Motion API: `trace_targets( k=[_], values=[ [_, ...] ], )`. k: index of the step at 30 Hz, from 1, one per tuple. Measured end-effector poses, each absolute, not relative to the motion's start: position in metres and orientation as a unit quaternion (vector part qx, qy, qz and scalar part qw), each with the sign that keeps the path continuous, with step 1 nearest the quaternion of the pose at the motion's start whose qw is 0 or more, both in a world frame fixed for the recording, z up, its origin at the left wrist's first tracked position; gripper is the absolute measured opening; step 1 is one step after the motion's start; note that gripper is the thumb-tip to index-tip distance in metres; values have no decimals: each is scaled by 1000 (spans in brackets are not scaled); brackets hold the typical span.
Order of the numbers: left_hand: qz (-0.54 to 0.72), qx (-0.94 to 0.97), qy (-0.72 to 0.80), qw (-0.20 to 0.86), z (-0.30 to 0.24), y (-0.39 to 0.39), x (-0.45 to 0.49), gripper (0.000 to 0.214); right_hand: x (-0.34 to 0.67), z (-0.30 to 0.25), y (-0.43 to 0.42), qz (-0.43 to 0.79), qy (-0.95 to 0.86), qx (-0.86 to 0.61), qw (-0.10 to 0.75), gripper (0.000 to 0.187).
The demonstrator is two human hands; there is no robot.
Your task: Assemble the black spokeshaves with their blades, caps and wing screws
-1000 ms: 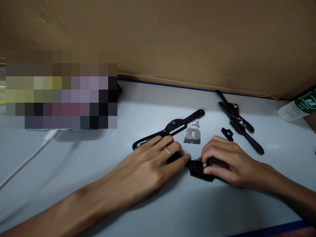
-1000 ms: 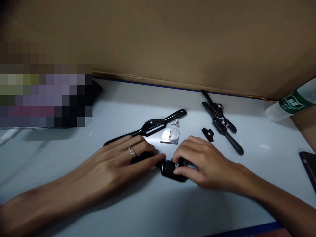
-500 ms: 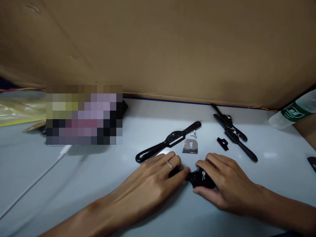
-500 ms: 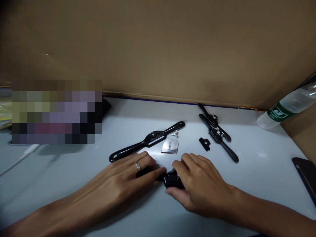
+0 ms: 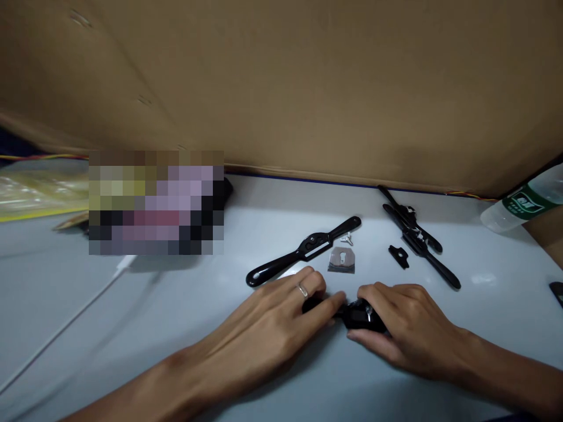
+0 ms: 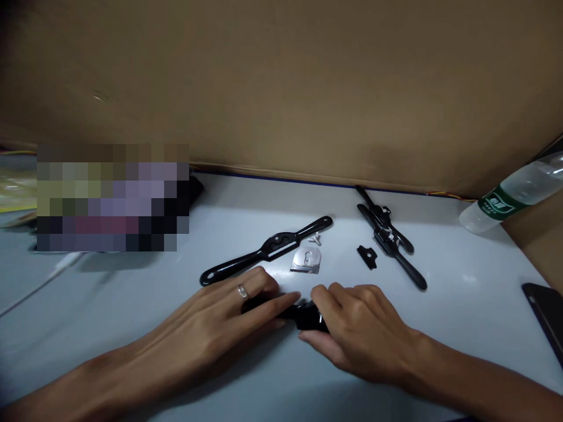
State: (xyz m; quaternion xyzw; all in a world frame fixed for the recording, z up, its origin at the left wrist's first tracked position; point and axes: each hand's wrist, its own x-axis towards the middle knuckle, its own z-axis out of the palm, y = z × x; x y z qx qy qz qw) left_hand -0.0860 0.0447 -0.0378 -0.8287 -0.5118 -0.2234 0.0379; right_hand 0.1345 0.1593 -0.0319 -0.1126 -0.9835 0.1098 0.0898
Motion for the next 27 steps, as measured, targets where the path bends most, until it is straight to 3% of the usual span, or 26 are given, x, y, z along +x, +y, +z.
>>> trace_targets(
  k=[8, 13, 18, 27],
  values=[
    [-244, -789, -557, 89, -35, 44, -86, 39, 136, -26, 172, 54, -984, -111, 126, 27],
    [-266, -727, -625, 98, -35, 47, -88, 46, 139, -8, 206, 26, -943, -276, 185, 28],
    [-256, -743, -616, 53, -42, 49, -91, 40, 139, -4, 233, 40, -901, -419, 103, 33],
    [-257, -753, -605, 33, -42, 48, -89, 39, 137, -5, 234, -75, -895, -440, 12, 32]
  ],
)
